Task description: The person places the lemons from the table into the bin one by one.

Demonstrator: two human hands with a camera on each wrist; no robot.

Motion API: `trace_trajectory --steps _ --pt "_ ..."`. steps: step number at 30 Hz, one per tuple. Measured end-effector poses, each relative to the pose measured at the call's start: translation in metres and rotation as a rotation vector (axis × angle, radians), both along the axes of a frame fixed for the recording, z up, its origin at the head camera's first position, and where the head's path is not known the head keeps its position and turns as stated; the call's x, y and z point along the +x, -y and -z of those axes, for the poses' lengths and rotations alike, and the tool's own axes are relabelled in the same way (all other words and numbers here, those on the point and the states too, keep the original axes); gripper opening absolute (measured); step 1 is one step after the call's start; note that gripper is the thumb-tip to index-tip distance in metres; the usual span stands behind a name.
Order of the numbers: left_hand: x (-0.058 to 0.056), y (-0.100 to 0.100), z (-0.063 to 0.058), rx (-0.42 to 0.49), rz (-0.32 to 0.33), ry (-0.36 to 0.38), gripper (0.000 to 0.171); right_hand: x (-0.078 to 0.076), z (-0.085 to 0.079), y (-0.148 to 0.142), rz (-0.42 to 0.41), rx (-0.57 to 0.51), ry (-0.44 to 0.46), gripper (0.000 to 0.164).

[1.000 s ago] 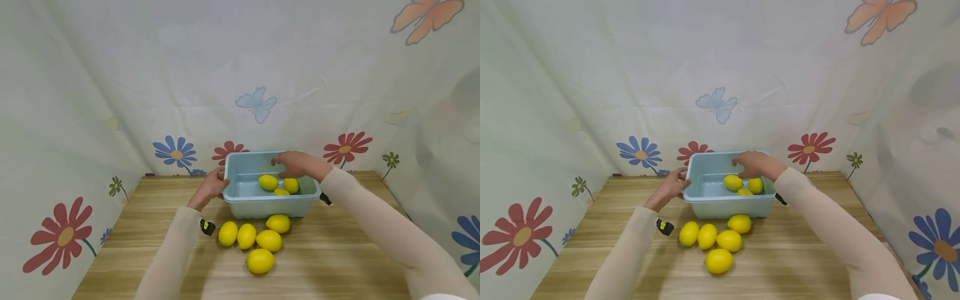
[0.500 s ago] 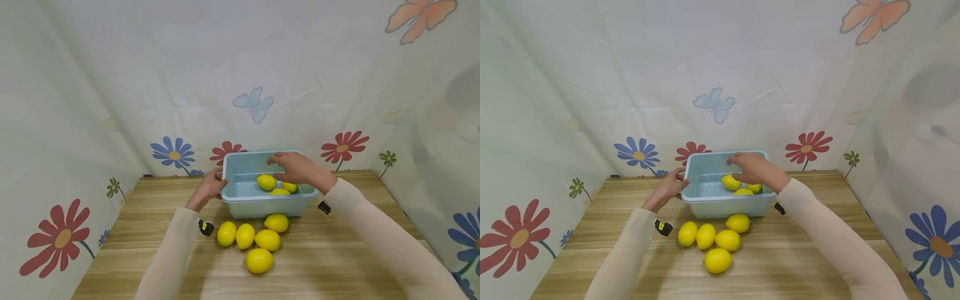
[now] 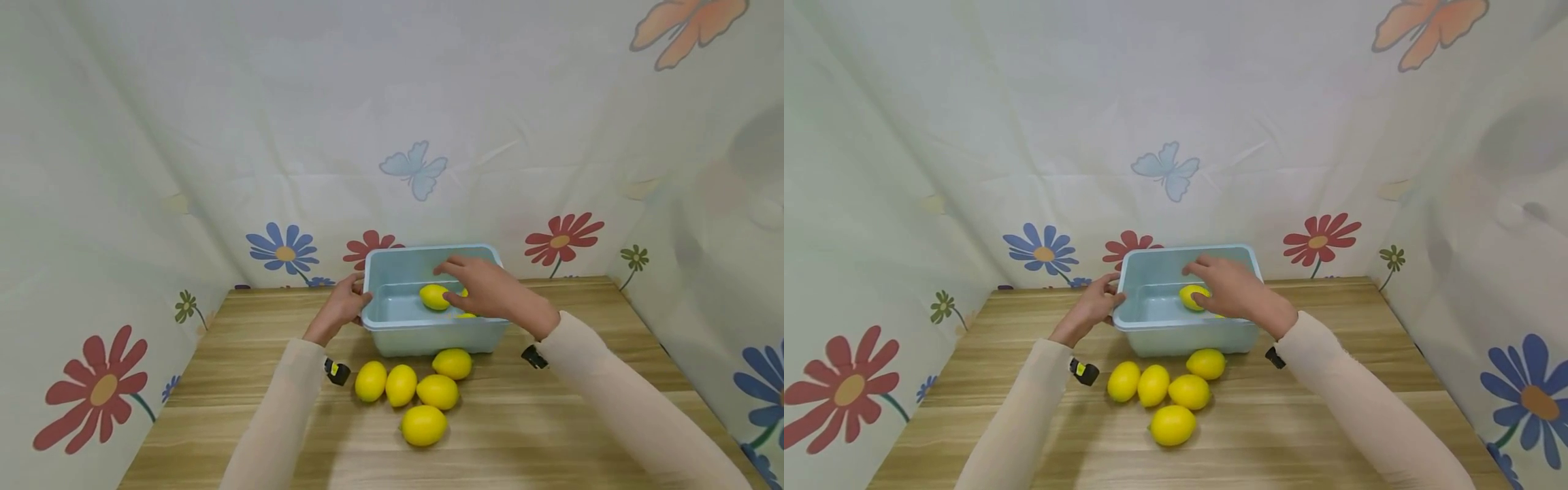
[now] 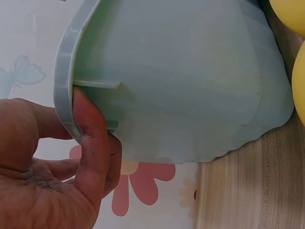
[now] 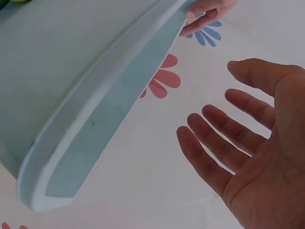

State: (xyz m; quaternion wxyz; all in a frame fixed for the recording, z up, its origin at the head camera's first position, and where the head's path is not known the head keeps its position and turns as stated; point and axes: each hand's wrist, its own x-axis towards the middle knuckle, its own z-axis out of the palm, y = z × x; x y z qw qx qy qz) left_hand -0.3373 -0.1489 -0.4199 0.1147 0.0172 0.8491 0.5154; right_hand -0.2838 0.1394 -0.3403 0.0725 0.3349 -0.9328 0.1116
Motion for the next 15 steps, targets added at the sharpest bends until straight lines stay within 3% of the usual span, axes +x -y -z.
trace_trajectory --steps 15 --pt "0.004 -0.001 -0.003 0.024 0.003 -0.002 0.056 0.031 0.026 0.002 -0.099 -0.112 -0.160 0.046"
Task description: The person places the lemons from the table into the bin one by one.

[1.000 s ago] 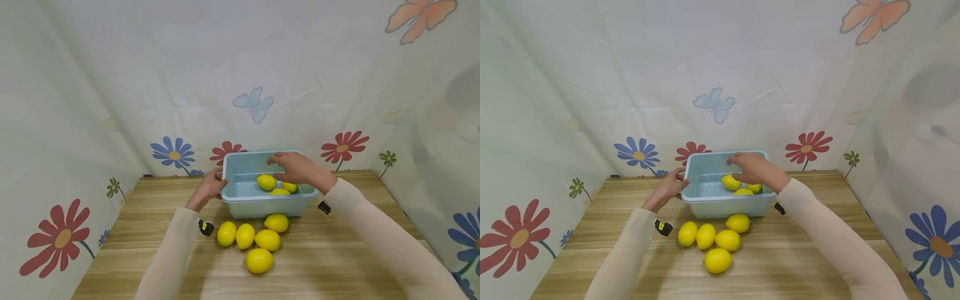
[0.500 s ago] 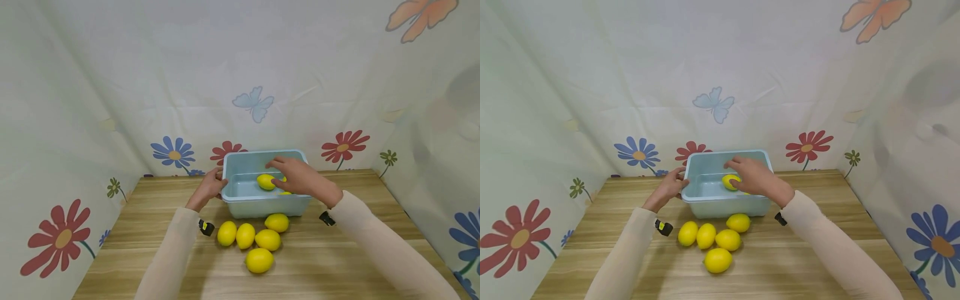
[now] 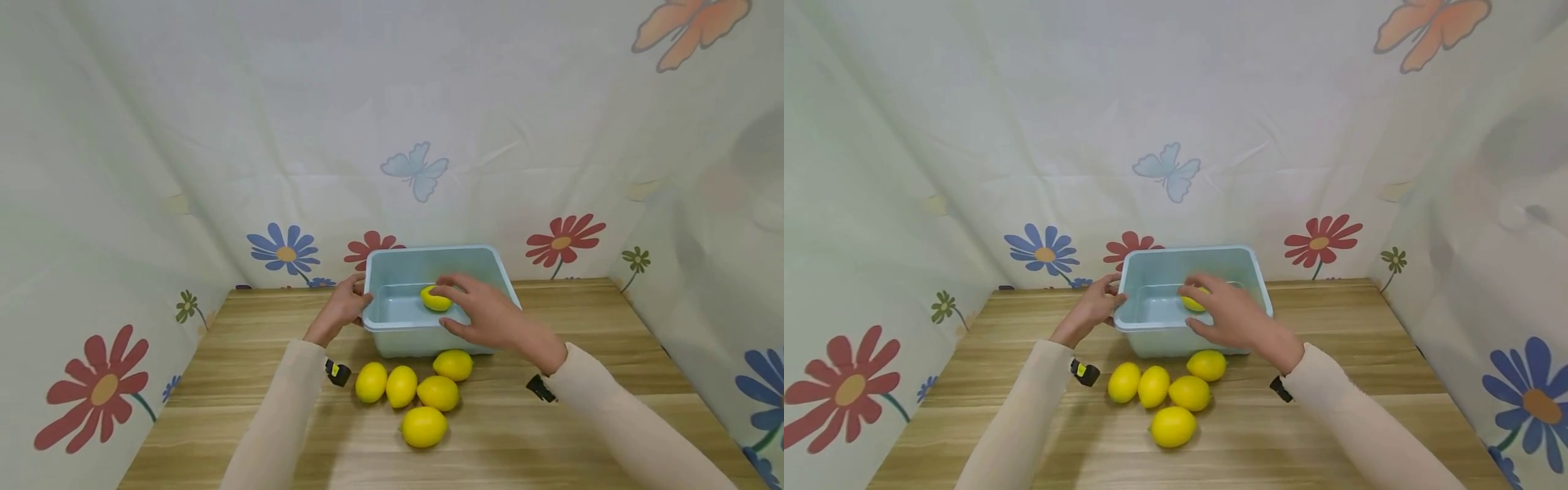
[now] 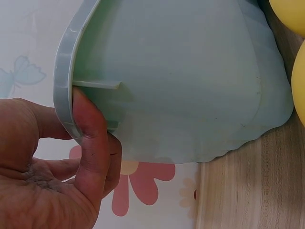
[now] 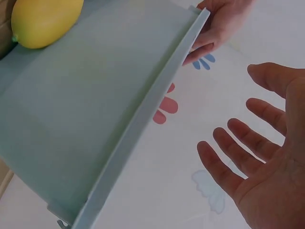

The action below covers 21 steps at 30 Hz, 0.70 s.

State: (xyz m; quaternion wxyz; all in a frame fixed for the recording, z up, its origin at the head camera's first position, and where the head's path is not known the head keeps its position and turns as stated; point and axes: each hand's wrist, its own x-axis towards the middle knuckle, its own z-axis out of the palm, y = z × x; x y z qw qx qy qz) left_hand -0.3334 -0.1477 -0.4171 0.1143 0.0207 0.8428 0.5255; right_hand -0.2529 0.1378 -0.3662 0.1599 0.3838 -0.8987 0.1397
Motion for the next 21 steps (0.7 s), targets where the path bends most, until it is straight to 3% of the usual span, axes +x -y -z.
trace_trajectory --steps 13,21 --pt "-0.002 -0.002 0.000 -0.031 -0.011 -0.011 0.056 0.026 0.018 -0.004 -0.110 -0.015 -0.049 0.048" --pt "-0.002 0.000 0.001 -0.021 -0.011 -0.002 0.056 0.039 0.036 -0.008 -0.107 0.043 0.028 0.047"
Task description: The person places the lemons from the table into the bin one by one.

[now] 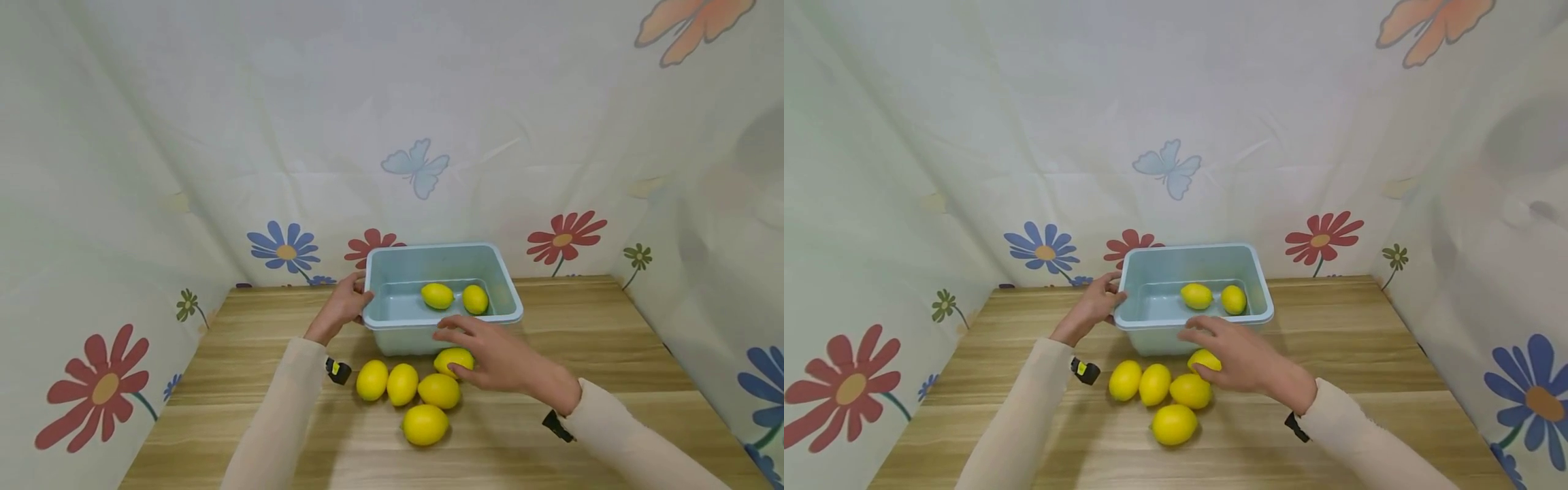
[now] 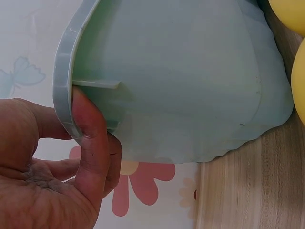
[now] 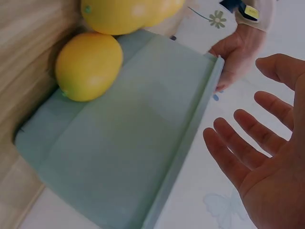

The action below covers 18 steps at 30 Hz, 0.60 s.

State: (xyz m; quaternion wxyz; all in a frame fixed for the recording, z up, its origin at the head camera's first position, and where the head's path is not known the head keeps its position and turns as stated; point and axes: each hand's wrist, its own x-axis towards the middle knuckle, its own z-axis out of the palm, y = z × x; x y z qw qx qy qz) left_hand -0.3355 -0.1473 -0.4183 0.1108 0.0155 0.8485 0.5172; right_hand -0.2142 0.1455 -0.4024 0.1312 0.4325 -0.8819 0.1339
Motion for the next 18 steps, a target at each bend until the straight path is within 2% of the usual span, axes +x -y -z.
trace_trajectory --steps 5,12,15,18 --pt "0.001 -0.001 0.000 0.022 0.000 0.017 0.056 0.000 0.018 -0.002 0.034 0.081 0.097 0.048" --pt "0.001 -0.001 -0.001 0.010 -0.002 0.009 0.057 -0.001 0.042 0.001 0.076 0.200 0.237 0.053" --pt "0.001 -0.001 -0.001 0.008 -0.005 0.011 0.056 -0.001 0.051 0.003 0.090 0.227 0.252 0.053" --pt "0.001 -0.001 -0.001 0.008 -0.011 0.022 0.055 -0.002 0.059 0.007 0.101 0.233 0.224 0.052"
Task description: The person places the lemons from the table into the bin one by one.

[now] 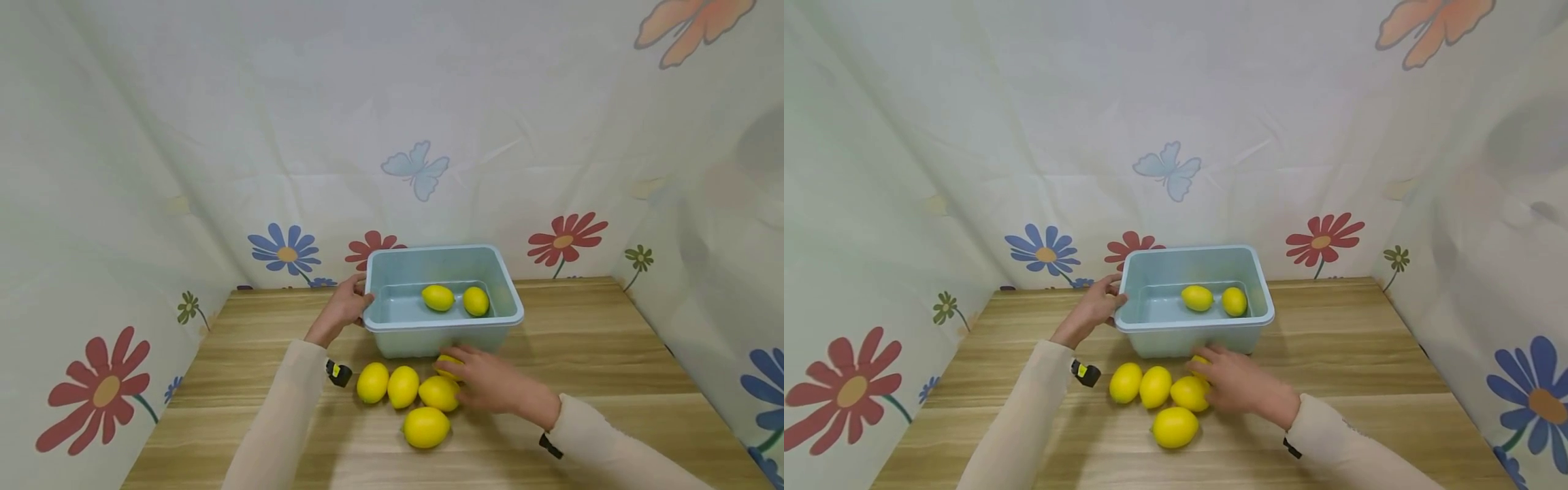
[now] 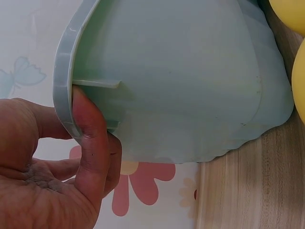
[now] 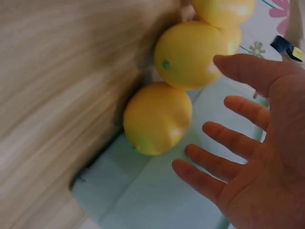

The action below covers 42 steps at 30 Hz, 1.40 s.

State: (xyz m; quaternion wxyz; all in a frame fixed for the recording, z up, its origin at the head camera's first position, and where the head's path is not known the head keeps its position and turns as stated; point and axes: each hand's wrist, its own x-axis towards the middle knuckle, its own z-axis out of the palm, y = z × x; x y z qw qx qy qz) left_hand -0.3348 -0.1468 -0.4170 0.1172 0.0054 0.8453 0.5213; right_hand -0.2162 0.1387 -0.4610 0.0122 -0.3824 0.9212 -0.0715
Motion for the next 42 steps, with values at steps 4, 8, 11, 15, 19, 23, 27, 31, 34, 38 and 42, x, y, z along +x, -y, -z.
trace_trajectory --steps 4,8,11,15,19,23,27,31,34,38,42 --pt "0.000 0.001 0.001 -0.002 -0.005 0.003 0.055 -0.001 0.007 0.004 0.006 -0.004 -0.049 0.051" --pt "0.000 0.001 0.002 -0.011 0.005 -0.023 0.055 -0.002 0.011 0.005 0.005 0.004 -0.070 0.052" --pt "0.000 0.001 0.002 -0.021 0.004 -0.036 0.055 -0.002 0.013 0.005 0.002 0.016 -0.075 0.055" --pt "-0.001 0.001 0.002 -0.022 -0.003 -0.027 0.055 -0.003 0.015 0.005 0.010 0.020 -0.080 0.057" --pt "-0.001 0.000 0.001 -0.021 -0.003 -0.015 0.055 -0.004 0.018 0.004 0.013 0.025 -0.120 0.057" --pt "-0.001 0.000 0.000 -0.022 -0.003 -0.006 0.057 -0.005 0.021 0.002 0.010 0.034 -0.142 0.050" --pt "0.000 0.000 0.000 -0.021 0.002 -0.012 0.058 -0.005 0.024 0.001 0.018 0.053 -0.104 0.046" --pt "0.000 0.001 0.002 -0.019 0.005 -0.021 0.059 -0.005 0.027 0.000 0.021 0.050 -0.071 0.048" --pt "-0.001 0.002 0.004 -0.023 0.000 -0.031 0.058 -0.006 0.029 0.000 0.027 0.039 -0.052 0.049" --pt "-0.002 0.002 0.005 -0.024 -0.001 -0.037 0.058 -0.010 0.031 -0.001 0.043 0.038 -0.010 0.050" --pt "-0.002 0.002 0.004 -0.024 -0.002 -0.037 0.057 -0.014 0.035 -0.002 0.064 0.041 0.036 0.050"
